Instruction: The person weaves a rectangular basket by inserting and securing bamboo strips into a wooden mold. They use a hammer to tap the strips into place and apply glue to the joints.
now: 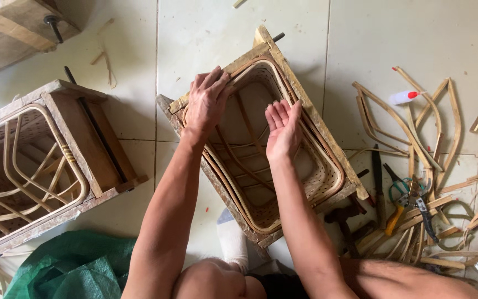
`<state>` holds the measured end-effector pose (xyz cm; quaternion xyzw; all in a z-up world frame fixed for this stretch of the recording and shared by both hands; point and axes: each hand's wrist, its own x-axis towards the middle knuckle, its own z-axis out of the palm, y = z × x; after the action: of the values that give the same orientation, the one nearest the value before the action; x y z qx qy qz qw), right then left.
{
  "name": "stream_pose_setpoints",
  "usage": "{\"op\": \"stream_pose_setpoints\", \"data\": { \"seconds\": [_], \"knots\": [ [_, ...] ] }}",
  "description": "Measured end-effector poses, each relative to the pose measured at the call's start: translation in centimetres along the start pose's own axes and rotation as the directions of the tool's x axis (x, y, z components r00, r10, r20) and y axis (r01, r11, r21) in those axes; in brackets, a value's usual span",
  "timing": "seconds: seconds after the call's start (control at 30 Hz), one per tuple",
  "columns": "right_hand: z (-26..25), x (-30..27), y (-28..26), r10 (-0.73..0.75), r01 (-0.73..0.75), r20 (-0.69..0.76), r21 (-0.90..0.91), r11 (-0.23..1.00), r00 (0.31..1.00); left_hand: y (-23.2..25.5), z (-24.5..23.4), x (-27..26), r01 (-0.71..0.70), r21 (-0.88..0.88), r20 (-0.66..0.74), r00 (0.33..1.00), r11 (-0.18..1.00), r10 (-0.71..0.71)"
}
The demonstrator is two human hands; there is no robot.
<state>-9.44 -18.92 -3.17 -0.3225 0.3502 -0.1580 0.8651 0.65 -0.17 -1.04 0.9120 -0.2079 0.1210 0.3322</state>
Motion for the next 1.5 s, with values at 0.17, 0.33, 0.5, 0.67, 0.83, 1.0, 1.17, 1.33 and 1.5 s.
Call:
{"op": "stream_pose_setpoints", "data": {
  "seconds": [0.17, 0.33, 0.5, 0.67, 0.83, 1.0, 1.17, 1.33, 1.5],
  "knots": [
    [0.3, -0.4, 0.3, -0.039, 0.040, 0.018, -0.034, 0.999, 0.999, -0.3, 0.1, 0.0, -0.006, 0.007, 0.008, 1.000, 1.000, 0.006],
    [2.6, -4.5, -3.9, 0.102, -0.094, 0.348, -0.040, 0.995, 0.932, 0.6, -1.2, -0.4, 0.010, -0.009, 0.058, 0.998, 1.000, -0.010],
    [2.9, 0.8, -12.4, -0.515, 0.673, 0.435, -0.520, 0.525, 0.738, 1.2, -1.4, 0.6, -0.042, -0.038, -0.016, 0.999, 0.998, 0.041],
    [-7.1, 18.8, -17.0, -0.196, 0.593, 0.805, -0.555, -0.583, 0.560, 2.6, -2.7, 0.9, 0.136, -0.129, 0.049, 0.990, 0.982, -0.131],
    [-17.0, 25.8, -16.6, 0.139, 0.321, 0.407, -0.421, -0.848, 0.903, 2.8, -3.2, 1.0, 0.242, -0.167, 0.106, 0.968, 0.956, -0.226],
    [-12.7, 21.7, -22.1, 0.269, 0.486, 0.539, -0.310, -0.817, 0.798, 2.0, -2.2, 1.2, 0.005, -0.005, 0.012, 1.000, 1.000, -0.005],
    [-0.4, 10.6, -30.4, 0.463, 0.512, 0.839, 0.275, -0.814, 0.286, 1.1, -1.4, 0.6, -0.049, -0.013, -0.017, 0.999, 0.999, 0.049],
    [6.2, 2.0, -31.2, -0.017, 0.991, 1.000, -0.010, -0.131, 0.008, 0.2, -1.2, 0.5, -0.069, -0.015, -0.017, 0.997, 0.997, 0.069],
    [7.5, 2.3, -19.5, -0.058, 0.829, 0.885, -0.408, 0.383, 0.463, 0.6, -1.5, 0.8, -0.085, 0.049, 0.028, 0.996, 0.995, 0.084]
  ]
}}
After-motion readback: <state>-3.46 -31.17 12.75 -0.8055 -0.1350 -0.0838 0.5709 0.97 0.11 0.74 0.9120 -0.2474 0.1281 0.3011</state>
